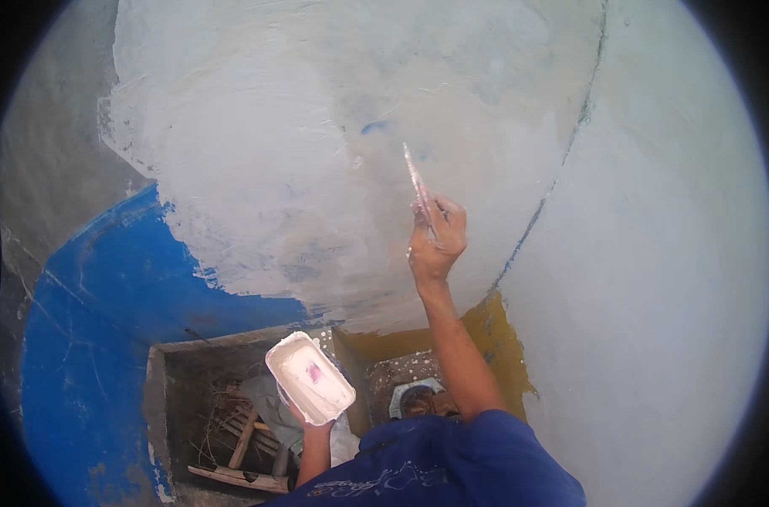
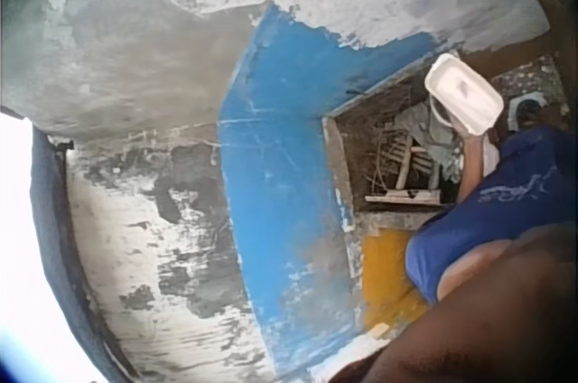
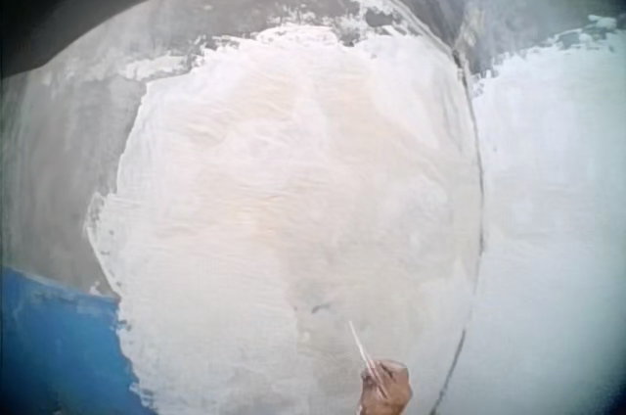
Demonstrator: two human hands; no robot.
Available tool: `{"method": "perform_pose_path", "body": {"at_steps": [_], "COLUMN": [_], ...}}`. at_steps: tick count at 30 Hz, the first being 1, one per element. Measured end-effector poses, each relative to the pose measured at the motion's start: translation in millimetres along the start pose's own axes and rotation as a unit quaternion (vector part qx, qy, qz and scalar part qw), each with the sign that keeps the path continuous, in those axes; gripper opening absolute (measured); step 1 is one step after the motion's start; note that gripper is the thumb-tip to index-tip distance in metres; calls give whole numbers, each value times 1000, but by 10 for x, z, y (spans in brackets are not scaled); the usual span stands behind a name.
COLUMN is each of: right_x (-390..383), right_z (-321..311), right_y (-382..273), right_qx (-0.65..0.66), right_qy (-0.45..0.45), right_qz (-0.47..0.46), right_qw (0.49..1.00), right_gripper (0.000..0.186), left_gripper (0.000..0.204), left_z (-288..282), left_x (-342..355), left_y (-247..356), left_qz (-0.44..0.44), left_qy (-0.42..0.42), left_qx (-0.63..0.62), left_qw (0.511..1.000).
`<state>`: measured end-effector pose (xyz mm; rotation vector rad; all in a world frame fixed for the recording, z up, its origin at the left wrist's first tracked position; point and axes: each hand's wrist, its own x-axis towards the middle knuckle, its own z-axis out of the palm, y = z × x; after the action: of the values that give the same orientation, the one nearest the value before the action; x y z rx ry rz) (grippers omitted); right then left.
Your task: The person applies plaster to a wall with a spreader, periodically picking up more plaster from a small container.
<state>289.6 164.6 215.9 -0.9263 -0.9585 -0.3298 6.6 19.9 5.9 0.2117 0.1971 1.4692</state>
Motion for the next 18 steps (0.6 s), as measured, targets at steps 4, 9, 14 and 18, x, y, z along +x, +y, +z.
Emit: {"method": "perform_pose_path", "body": {"at_steps": [4, 9, 14, 18], "right_x": [510, -383, -1090, -324], "right_z": [-124, 292, 351, 278], "right_y": [500, 481, -16, -62], "right_qx": [-69, -70, 4, 8], "right_qy": [97, -35, -274, -89], "right_qz": [-21, -62, -117, -97], "right_qw": [993, 995, 955, 991], "right_gripper": [37, 50, 58, 50], "left_gripper": [69, 69, 67, 69], "left_z": [-13, 89, 48, 50], "left_x": [-51, -23, -2, -1], "left_y": [-24, -41, -11, -4], "left_qz": [-16, -19, -7, 5], "left_qy": [19, 10, -5, 13], "left_qx": [-17, -32, 29, -8], "left_qw": [1000, 999, 1000, 1000]}}
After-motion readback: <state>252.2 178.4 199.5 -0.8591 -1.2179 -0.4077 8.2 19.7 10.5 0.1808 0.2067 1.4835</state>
